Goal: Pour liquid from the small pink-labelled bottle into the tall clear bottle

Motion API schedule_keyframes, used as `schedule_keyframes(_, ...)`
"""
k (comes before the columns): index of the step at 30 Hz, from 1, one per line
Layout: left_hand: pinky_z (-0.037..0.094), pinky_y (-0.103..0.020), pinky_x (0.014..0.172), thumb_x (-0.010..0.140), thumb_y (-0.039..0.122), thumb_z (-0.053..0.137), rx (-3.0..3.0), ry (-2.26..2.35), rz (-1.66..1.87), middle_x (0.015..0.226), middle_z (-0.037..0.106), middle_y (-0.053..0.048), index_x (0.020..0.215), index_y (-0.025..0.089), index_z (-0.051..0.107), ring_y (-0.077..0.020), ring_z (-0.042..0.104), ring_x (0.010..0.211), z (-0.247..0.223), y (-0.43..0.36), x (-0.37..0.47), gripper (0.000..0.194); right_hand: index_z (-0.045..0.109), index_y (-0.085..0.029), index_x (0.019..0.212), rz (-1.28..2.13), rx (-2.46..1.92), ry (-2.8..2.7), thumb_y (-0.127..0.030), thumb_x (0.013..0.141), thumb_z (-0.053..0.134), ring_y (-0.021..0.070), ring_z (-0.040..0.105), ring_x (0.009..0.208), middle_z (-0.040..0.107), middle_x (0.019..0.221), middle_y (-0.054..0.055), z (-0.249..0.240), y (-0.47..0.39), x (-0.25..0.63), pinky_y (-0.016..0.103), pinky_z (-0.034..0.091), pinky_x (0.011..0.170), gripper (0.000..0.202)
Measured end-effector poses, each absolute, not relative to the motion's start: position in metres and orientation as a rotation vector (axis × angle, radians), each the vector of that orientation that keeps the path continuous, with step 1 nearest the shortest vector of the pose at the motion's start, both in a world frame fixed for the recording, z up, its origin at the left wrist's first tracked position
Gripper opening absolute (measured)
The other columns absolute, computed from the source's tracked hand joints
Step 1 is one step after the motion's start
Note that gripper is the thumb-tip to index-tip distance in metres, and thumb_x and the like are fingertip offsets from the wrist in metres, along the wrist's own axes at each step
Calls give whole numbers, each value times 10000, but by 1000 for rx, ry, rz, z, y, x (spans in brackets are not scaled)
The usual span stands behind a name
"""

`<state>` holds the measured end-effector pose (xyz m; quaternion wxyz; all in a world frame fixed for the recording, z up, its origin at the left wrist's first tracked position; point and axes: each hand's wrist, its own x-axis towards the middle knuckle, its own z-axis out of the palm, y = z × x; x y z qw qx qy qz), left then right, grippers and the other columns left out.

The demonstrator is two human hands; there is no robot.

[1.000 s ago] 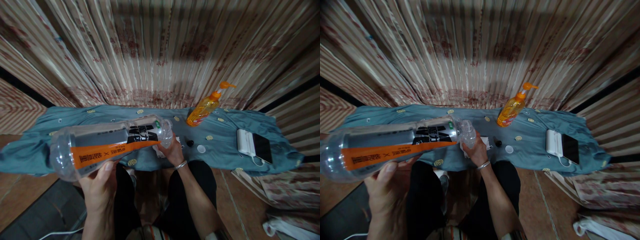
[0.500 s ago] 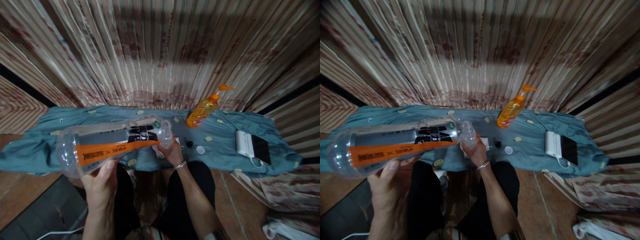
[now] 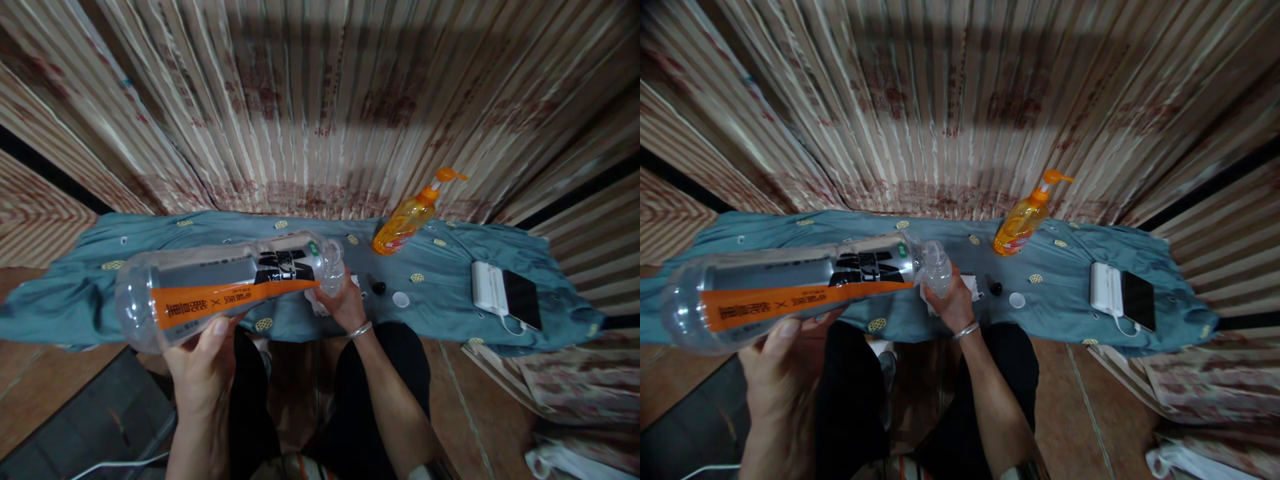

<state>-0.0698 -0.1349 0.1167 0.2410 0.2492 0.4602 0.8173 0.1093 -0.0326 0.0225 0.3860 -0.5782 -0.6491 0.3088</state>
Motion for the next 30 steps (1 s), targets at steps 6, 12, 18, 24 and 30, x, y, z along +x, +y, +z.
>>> schedule_keyframes(6, 674, -341, 691, 523, 343, 1009, 702, 1240, 2231, 576, 631, 49, 661, 207, 715, -147, 668, 600, 118, -135, -69, 352, 567, -162, 1364, 818, -1475, -1634, -460, 767, 776, 391, 777, 1104, 801, 1167, 175, 23, -32, 109, 552, 633, 951, 699)
schedule_keyframes(12, 671, -355, 662, 513, 356, 1006, 694, 1258, 2234, 607, 662, 32, 669, 213, 732, -166, 682, 596, 118, -135, -69, 346, 579, -182, 1338, 812, -1483, -1635, -467, 759, 787, 391, 780, 1096, 801, 1174, 163, 21, -32, 109, 542, 642, 937, 678)
schedule_keyframes(18, 674, -389, 683, 520, 358, 997, 704, 1285, 2235, 596, 655, 17, 767, 221, 776, -214, 723, 664, 117, -135, -69, 359, 580, -180, 1344, 816, -1468, -1634, -482, 776, 778, 380, 787, 1078, 805, 1147, 149, 20, -32, 110, 526, 647, 929, 673)
schedule_keyframes(24, 680, -471, 777, 495, 358, 1004, 685, 1277, 2242, 584, 630, 25, 703, 214, 739, -237, 733, 717, 117, -135, -70, 366, 591, -181, 1339, 826, -1466, -1626, -497, 785, 778, 374, 794, 1055, 809, 1133, 141, 21, -32, 110, 520, 652, 916, 665)
schedule_keyframes(30, 674, -360, 685, 502, 368, 1000, 696, 1296, 2229, 603, 652, 33, 739, 248, 768, -191, 702, 666, 121, -135, -67, 352, 584, -183, 1361, 852, -1484, -1613, -488, 773, 796, 381, 790, 1069, 809, 1154, 146, 23, -32, 110, 525, 652, 921, 695)
